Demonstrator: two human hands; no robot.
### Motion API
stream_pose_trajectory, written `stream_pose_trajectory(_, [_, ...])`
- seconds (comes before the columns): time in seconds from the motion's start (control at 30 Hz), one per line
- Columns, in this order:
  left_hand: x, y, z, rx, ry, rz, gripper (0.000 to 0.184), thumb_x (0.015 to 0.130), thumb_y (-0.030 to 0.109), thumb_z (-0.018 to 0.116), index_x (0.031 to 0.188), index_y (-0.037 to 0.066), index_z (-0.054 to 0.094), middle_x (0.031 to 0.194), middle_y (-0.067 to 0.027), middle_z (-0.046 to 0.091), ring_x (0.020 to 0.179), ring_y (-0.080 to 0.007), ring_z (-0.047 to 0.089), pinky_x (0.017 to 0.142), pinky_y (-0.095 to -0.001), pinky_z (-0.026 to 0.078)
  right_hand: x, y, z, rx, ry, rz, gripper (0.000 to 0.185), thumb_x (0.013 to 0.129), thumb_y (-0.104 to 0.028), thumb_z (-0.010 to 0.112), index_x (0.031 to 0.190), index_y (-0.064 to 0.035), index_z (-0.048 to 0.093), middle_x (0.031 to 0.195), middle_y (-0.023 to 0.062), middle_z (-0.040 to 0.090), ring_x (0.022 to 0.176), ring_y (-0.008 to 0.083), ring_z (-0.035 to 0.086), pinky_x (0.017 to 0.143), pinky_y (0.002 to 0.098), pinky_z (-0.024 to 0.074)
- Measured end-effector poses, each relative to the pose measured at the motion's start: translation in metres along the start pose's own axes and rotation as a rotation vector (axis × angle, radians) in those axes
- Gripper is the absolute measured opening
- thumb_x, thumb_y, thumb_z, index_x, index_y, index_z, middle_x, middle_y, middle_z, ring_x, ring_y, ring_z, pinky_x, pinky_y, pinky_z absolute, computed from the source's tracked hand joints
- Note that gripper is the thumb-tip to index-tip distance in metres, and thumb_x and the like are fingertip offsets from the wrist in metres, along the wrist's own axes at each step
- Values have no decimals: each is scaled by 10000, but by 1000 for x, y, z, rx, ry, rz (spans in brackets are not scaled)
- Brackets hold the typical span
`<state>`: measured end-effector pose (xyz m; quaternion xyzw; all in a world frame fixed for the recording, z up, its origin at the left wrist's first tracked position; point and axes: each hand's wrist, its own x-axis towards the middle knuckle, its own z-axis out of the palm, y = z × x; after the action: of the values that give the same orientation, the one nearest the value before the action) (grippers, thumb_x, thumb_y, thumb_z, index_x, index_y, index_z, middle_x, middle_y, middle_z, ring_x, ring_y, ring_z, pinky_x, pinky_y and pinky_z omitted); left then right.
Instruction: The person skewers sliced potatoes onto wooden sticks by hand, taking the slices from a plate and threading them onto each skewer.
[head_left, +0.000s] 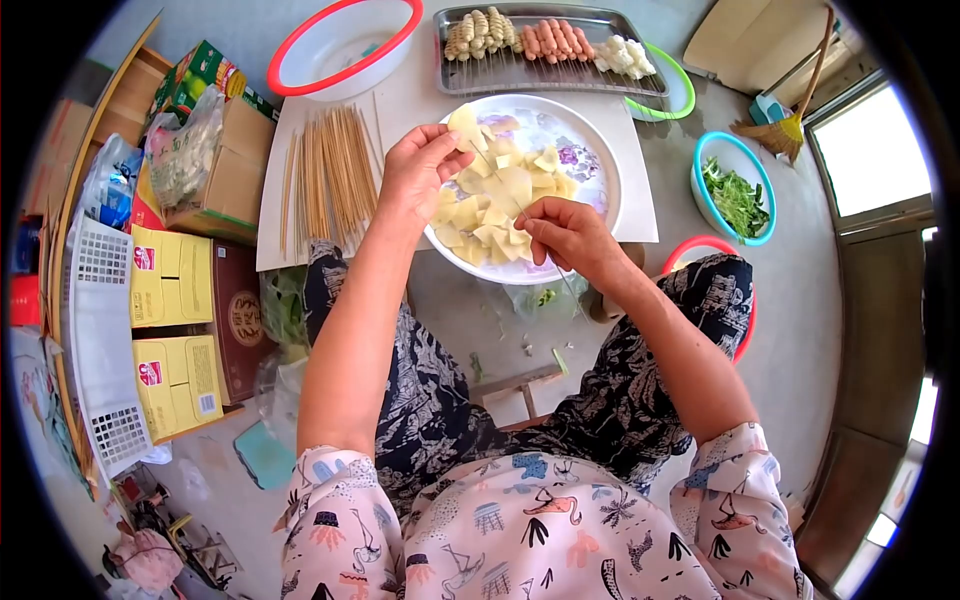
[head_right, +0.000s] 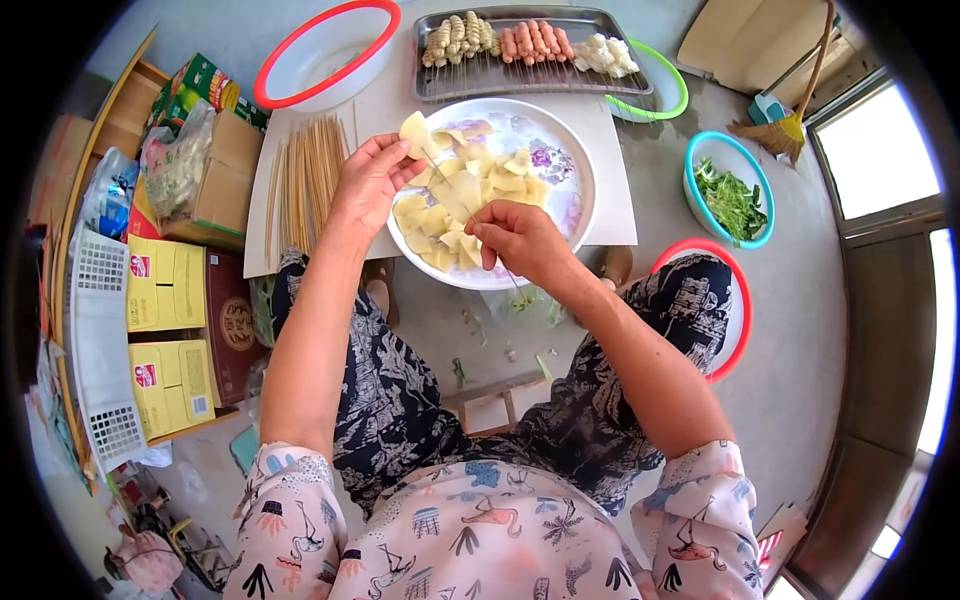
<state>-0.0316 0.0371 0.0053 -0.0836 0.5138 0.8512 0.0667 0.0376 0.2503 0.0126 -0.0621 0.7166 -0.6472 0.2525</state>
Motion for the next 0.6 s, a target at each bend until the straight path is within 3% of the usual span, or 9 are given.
stream_pose_trajectory(0.27, [-5,-5,2,1,-41,-41,147,846,64,596,953,-7,524,933,-110,590,822,-195,607,795,-292,532,2,0,2,-36,-2,-49,149,927,-143,495,971,-31,583,594,-15,534,470,19,377,433,175,278])
stream_pose_trajectory(0.33, [-8,-4,5,-37,-42,-55,143,847,82,599,941,-4,534,928,-110,592,825,-194,606,800,-301,532,3,1,2,-23,35,-67,128,901,-109,527,918,-7,601,619,2,563,550,43,467,502,200,355])
stream_pose_trajectory(0.6, [-8,-5,1,-145,-33,-90,143,848,120,608,914,-1,571,923,-111,597,845,-191,598,807,-325,532,13,23,2,-30,73,-165,121,892,-100,538,930,-6,604,634,5,571,595,45,498,564,205,393])
